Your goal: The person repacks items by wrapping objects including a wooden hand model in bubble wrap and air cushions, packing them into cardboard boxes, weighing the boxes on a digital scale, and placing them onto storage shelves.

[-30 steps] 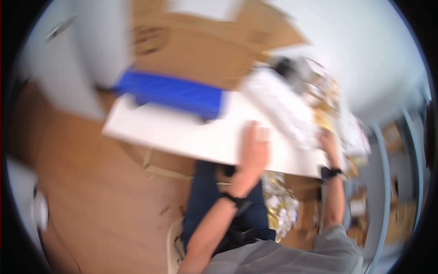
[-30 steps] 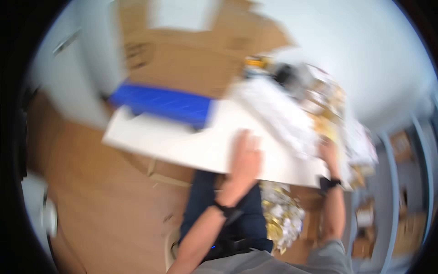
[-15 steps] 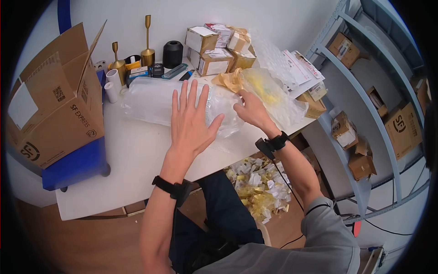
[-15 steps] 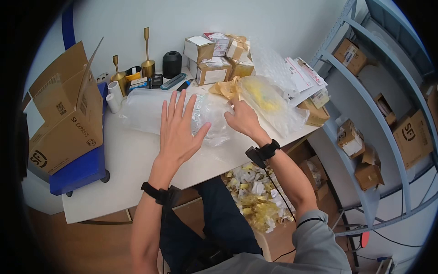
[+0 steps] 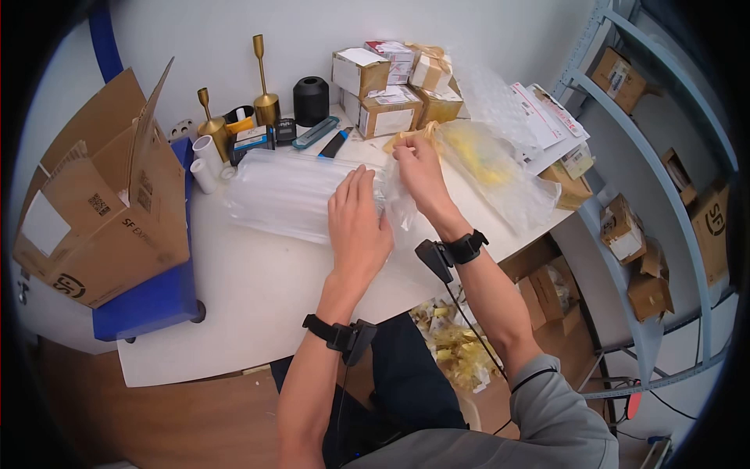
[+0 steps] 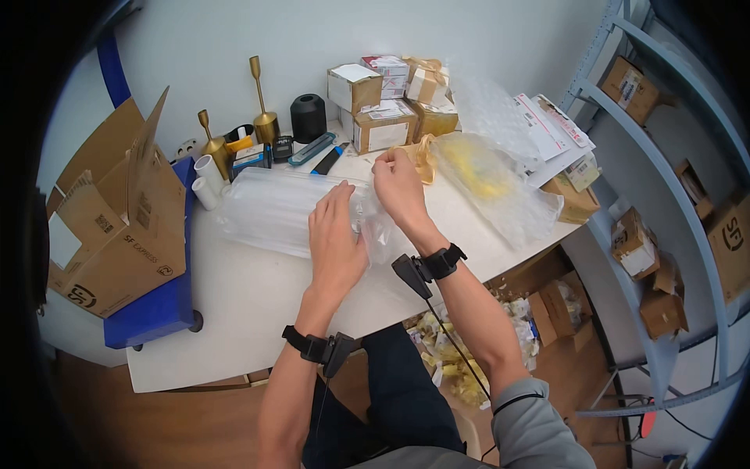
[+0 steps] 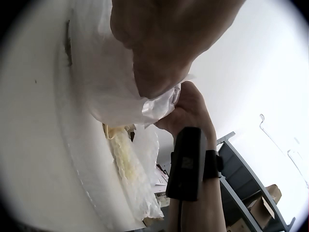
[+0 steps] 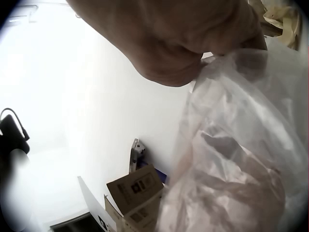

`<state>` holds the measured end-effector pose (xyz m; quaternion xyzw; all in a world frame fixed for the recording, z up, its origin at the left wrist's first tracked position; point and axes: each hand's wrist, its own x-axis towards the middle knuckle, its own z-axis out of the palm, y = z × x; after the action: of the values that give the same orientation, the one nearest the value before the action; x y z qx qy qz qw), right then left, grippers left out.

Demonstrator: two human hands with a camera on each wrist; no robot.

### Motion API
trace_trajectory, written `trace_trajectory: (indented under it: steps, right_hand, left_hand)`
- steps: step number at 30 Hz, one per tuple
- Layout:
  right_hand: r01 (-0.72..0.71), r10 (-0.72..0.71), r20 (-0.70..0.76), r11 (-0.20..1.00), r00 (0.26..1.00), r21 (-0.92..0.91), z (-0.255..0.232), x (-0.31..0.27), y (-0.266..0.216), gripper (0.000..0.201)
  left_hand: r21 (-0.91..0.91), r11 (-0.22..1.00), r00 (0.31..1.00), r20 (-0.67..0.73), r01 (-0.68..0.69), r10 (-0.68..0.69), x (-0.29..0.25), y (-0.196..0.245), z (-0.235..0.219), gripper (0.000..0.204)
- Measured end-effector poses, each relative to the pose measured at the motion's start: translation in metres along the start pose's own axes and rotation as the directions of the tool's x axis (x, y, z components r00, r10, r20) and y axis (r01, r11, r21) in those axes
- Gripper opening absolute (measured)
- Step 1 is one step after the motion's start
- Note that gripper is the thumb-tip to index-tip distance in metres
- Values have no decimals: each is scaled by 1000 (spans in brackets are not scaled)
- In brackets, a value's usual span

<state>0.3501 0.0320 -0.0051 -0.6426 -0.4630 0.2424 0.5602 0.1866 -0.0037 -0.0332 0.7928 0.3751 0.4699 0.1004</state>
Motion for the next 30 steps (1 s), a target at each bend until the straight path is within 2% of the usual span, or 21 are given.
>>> trace_trajectory:
  steps: [1, 2, 4, 5, 6, 7, 8, 9, 10, 11, 12, 14, 15, 17, 18, 19, 20, 22, 26, 28, 30]
  right_hand:
    - [107, -113, -101, 992, 988, -60, 6, 5, 9, 30]
    - [109, -114, -95, 992, 989, -59, 4, 5, 10, 30]
    - [-48, 50, -33, 998, 998, 50, -14, 7, 11, 38]
    - [-45, 47, -32, 998, 998, 49, -22, 2, -1, 38]
    - [-82, 103, 97, 976, 990, -202, -31, -6, -25, 43]
    - [-73, 184, 208, 892, 961, -447, -39, -10, -42, 50]
    - [6, 186, 254, 795, 949, -606, -44, -1, -51, 52]
    - [12, 184, 255, 789, 949, -614, -44, 10, -49, 52]
    - [262, 33, 344, 582, 939, -770, -44, 23, -40, 43]
    - [462, -82, 459, 293, 885, -837, -43, 28, -45, 36]
    - [458, -81, 455, 285, 887, -842, -43, 33, -52, 36]
    - [295, 241, 384, 335, 891, -895, -39, 39, -66, 31]
    - [304, 232, 390, 333, 891, -893, -39, 42, -67, 31]
    - [1, 317, 280, 661, 906, -751, -45, 50, -60, 29]
    - [-82, 328, 287, 775, 900, -626, -49, 51, -51, 28]
    - [-72, 321, 296, 777, 900, -625, -50, 52, -40, 28]
    - [-201, 369, 261, 842, 892, -501, -51, 56, -29, 27]
    - [-379, 453, 226, 873, 862, -306, -46, 56, -18, 26]
    - [-268, 332, 251, 929, 909, -256, -25, 37, -36, 27]
    - [-245, 299, 257, 944, 919, -221, -17, 37, -34, 26]
    - [-223, 269, 263, 956, 927, -192, -17, 36, -33, 25]
  left_hand:
    - [-112, 994, 1000, 18, 7, -5, -2, -4, -5, 53]
    - [-108, 994, 1000, 14, 10, -9, -4, -9, -10, 53]
    - [-238, 971, 993, 114, 0, 28, -8, -14, -21, 52]
    - [-238, 971, 993, 111, -1, 28, -11, -9, -24, 52]
    - [-124, 990, 991, 102, -69, 82, -13, 2, -26, 58]
    - [-7, 991, 987, 94, -133, 133, -15, 9, -26, 64]
    - [-8, 992, 988, 83, -128, 128, -19, 11, -22, 64]
    - [41, 990, 989, 66, -138, 136, -23, 13, -15, 70]
    - [88, 985, 988, 51, -151, 147, -26, 16, -8, 76]
    - [80, 985, 988, 46, -153, 150, -27, 22, -5, 76]
    - [143, 981, 991, 46, -133, 128, -28, 28, -3, 71]
    - [208, 972, 994, 40, -112, 106, -31, 34, 1, 67]
    - [238, 966, 995, 28, -103, 99, -32, 31, 7, 59]
    - [279, 957, 996, 11, -85, 85, -36, 26, 14, 52]
    - [266, 960, 995, -8, -91, 96, -37, 24, 17, 45]
    - [254, 962, 994, -27, -100, 110, -38, 21, 18, 38]
    - [260, 961, 994, -38, -94, 107, -37, 19, 16, 38]
    - [46, 998, 997, -56, -48, 51, -36, 17, 15, 29]
    - [-81, 997, 1000, -29, -6, 4, -33, 14, 5, 33]
    - [-255, 966, 993, -98, 36, -63, -34, 18, 0, 31]
    - [-288, 957, 983, -158, 40, -89, -32, 14, 3, 29]
